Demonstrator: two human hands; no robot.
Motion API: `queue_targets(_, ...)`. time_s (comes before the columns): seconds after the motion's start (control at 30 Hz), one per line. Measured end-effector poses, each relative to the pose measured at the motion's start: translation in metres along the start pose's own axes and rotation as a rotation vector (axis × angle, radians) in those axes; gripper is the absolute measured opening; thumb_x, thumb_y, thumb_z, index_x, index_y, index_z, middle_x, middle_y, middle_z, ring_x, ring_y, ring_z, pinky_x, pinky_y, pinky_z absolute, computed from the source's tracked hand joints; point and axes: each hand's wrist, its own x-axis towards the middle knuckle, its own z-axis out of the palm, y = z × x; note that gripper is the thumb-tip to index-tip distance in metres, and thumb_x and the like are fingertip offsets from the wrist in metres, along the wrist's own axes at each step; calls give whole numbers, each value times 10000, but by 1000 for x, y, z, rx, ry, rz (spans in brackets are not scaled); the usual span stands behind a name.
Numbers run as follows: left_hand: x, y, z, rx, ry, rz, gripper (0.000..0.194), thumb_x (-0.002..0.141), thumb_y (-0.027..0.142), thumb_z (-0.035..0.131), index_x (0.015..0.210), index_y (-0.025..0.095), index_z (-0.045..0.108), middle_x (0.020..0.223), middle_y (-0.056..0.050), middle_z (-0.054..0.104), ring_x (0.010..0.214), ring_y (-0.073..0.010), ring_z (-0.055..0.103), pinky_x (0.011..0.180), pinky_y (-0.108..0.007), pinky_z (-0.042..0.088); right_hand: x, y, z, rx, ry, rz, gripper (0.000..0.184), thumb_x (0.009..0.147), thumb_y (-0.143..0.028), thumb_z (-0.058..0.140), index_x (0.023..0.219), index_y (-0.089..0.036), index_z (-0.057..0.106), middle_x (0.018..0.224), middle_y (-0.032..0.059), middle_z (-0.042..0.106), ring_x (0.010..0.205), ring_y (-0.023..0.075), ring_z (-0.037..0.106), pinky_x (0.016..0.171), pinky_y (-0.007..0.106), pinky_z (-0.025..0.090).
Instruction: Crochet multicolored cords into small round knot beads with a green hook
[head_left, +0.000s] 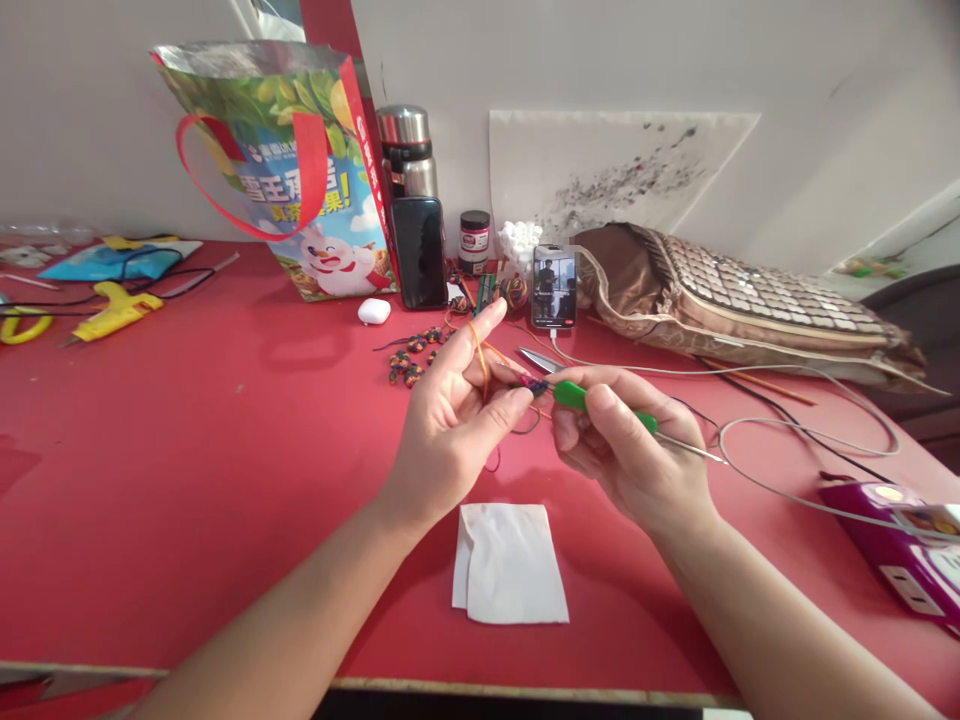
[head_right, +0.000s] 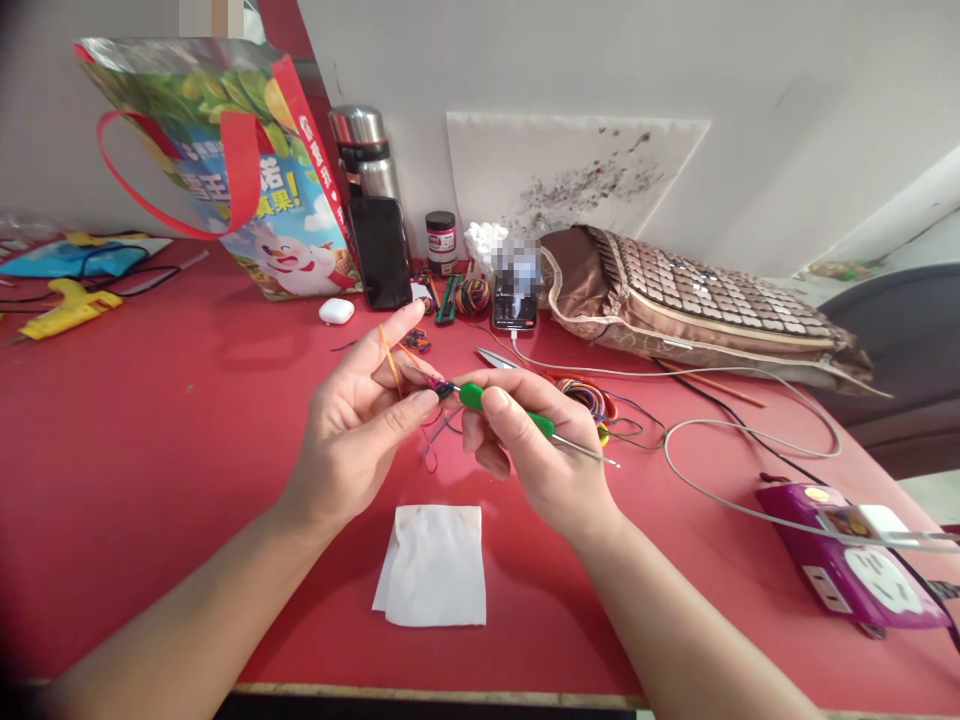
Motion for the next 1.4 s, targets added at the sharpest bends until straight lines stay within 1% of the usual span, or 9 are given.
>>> queue_targets(0.1,0,-1,-1,-12,15,7,546,922,222,835,1451,271,708,879,-7,728,868,-178,694,849,-332,603,-1,2,1,-20,43,-85,178,952,-402,869,1039,-247,857,705,12,726,546,120,583,441,230,449)
queue_targets(0.2,1,-1,-2,-56,17,-28,551,912,232,843,1444,289,713,882,-1,725,844,-177,697,789,-321,591,-1,4,1,33,3,-136,140,981,-358,844,1070,-253,872,713,13,743,510,94,544,455,233,451)
queue_targets(0.43,3,0,-2,-93,26,-77,589,900,222,840,1466,268,681,871,13,707,824,-160,690,738,-292,582,2,2,3,35,35,-112,219,931,-420,884,1036,-231,848,682,3,731,451,84,457,421,249,424)
queue_targets(0.57,3,3,-3,-18,39,-46,595,892,200,847,1459,248,674,952,-23,771,916,-190,720,783,-314,601,2,1,3,3,45,-91,242,910,-436,903,1021,-231,839,672,2,719,471,96,485,423,249,425)
queue_targets(0.73,4,8,-3,35,22,-24,564,905,195,831,1445,244,674,1051,-63,810,953,-206,728,750,-318,591,1,3,1,-42,55,-109,194,932,-414,887,1033,-251,856,689,4,716,525,113,543,451,247,448)
queue_targets(0.93,4,7,1,59,65,-76,565,907,201,843,1443,224,668,898,-20,742,876,-185,709,750,-305,616,-3,8,1,-122,63,-114,224,959,-430,854,1072,-237,838,712,12,714,553,129,566,473,267,462)
queue_targets(1.13,5,6,-1,-9,65,-74,568,903,178,817,1447,230,662,856,3,710,881,-185,742,738,-290,612,0,4,6,17,67,-76,249,906,-444,906,1006,-230,829,667,-12,687,474,84,438,452,261,415)
queue_targets(1.3,6,9,-6,-6,88,-84,713,895,191,818,1567,238,583,852,11,707,860,-183,746,807,-317,611,1,1,6,38,72,-43,255,880,-447,927,990,-232,844,653,-18,658,471,73,382,448,256,358)
queue_targets(1.4,6,10,-8,0,77,-82,791,888,211,828,1621,236,533,839,9,700,843,-190,746,793,-322,602,1,1,5,15,67,-43,262,888,-456,916,1003,-234,837,659,-20,648,472,75,367,447,261,350)
